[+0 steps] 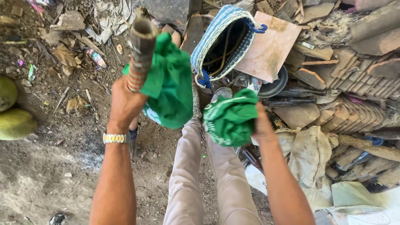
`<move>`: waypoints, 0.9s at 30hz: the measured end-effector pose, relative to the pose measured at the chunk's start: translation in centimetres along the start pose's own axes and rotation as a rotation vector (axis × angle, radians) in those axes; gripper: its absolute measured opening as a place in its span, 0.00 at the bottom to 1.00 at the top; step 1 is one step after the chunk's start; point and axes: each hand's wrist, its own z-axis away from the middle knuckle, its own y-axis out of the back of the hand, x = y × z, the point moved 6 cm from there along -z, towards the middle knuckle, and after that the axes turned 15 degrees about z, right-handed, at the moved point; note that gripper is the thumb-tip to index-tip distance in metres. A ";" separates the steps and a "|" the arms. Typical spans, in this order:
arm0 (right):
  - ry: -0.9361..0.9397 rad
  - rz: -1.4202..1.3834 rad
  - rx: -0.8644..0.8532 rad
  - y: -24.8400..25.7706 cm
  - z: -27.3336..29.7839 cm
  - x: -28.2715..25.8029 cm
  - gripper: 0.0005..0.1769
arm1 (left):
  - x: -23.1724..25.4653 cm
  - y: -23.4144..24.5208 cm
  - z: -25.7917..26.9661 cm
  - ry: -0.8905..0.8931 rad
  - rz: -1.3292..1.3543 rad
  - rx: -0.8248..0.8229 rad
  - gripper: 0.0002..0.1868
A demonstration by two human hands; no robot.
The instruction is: Cleaning a yard area and gathering coconuts into a basket.
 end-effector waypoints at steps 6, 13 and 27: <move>-0.079 0.170 -0.177 -9.8 -2.3 -1.3 0.46 | -3.1 -3.6 2.0 0.094 0.083 -0.450 0.12; 0.072 0.209 -0.458 -11.6 -1.2 -3.2 0.30 | -2.5 -5.6 3.4 0.118 0.277 -0.532 0.25; 0.121 0.034 -0.073 -3.6 1.8 -3.9 0.22 | 1.3 -4.9 4.9 -0.053 0.386 -0.218 0.33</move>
